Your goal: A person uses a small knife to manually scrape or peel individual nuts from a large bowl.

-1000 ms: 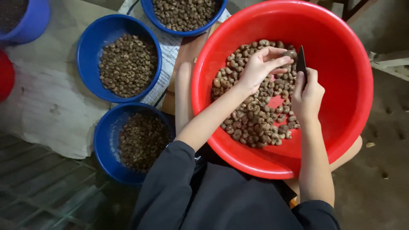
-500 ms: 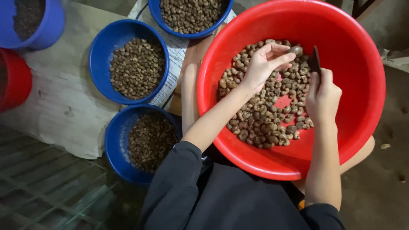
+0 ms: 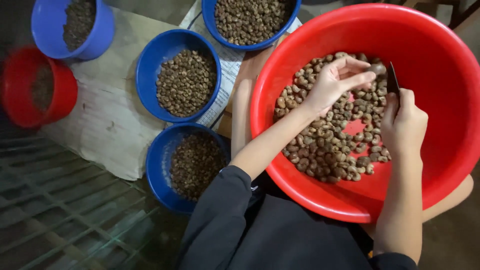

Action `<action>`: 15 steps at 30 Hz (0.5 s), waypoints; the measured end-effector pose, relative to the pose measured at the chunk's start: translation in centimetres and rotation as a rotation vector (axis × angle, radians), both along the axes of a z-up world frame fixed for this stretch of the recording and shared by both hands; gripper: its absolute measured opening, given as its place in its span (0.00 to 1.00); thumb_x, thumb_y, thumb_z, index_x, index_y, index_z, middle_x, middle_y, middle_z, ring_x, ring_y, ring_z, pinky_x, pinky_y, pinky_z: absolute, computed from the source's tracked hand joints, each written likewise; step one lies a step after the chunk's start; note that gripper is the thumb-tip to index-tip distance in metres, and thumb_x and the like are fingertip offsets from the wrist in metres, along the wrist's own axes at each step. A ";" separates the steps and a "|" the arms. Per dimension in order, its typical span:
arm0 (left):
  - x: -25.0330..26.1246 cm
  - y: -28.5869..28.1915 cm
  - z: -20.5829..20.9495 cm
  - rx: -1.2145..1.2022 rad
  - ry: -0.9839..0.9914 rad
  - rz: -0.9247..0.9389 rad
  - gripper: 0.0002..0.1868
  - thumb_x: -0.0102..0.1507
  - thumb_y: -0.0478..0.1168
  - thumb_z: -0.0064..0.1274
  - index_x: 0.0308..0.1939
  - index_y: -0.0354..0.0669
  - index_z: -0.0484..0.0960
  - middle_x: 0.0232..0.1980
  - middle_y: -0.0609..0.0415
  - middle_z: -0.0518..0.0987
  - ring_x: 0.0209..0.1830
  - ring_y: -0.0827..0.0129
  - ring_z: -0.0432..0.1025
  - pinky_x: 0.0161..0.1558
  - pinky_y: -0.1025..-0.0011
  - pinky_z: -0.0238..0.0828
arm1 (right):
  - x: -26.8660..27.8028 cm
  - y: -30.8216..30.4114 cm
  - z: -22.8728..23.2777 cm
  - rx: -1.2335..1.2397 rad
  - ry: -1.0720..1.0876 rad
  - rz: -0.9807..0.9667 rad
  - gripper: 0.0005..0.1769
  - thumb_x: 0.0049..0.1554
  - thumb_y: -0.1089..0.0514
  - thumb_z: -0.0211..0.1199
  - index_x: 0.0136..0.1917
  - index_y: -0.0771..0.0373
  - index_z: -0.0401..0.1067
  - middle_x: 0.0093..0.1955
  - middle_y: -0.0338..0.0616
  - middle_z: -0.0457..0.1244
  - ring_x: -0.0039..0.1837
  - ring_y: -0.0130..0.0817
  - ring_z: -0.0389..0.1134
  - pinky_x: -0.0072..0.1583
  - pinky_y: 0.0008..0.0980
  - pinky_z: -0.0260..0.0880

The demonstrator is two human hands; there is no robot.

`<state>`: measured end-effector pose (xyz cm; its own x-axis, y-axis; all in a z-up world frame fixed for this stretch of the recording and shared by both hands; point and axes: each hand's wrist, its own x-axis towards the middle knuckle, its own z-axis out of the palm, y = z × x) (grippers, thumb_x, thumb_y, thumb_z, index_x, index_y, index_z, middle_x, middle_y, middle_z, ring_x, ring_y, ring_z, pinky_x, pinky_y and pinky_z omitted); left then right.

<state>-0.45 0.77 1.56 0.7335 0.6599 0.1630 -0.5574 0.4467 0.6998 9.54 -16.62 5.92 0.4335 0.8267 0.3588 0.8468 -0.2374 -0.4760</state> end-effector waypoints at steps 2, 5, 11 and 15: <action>-0.7 0.0 0.5 -0.031 0.026 0.022 0.12 0.61 0.28 0.63 0.48 0.31 0.82 0.44 0.44 0.85 0.39 0.63 0.81 0.47 0.70 0.83 | 0.0 0.3 -0.4 -0.003 -0.027 -0.023 0.07 0.73 0.71 0.61 0.63 0.75 0.72 0.42 0.61 0.67 0.34 0.57 0.65 0.38 0.48 0.64; -0.3 -0.9 0.3 -0.049 0.083 0.071 0.13 0.61 0.29 0.66 0.48 0.31 0.82 0.43 0.44 0.84 0.41 0.63 0.81 0.46 0.66 0.83 | 0.7 0.1 -1.6 -0.057 -0.152 -0.091 0.07 0.72 0.62 0.62 0.62 0.65 0.72 0.37 0.60 0.66 0.36 0.62 0.68 0.39 0.54 0.67; -1.3 -0.9 2.2 -0.035 0.163 -0.050 0.09 0.63 0.28 0.60 0.47 0.35 0.80 0.44 0.50 0.83 0.39 0.68 0.79 0.40 0.75 0.77 | 0.0 0.1 -0.2 -0.074 -0.123 -0.138 0.13 0.65 0.63 0.62 0.62 0.63 0.72 0.37 0.56 0.68 0.32 0.56 0.66 0.35 0.50 0.64; -2.1 -0.5 4.4 0.034 0.161 0.009 0.09 0.63 0.27 0.60 0.46 0.34 0.79 0.44 0.48 0.84 0.39 0.68 0.79 0.47 0.73 0.82 | -0.6 1.0 1.9 -0.054 -0.197 -0.127 0.06 0.66 0.62 0.62 0.56 0.64 0.71 0.35 0.48 0.67 0.30 0.46 0.64 0.33 0.40 0.60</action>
<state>-2.51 0.27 5.91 0.7463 0.6624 0.0657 -0.4403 0.4172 0.7950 8.97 -15.60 7.87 0.4610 0.7904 0.4035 0.8839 -0.3683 -0.2883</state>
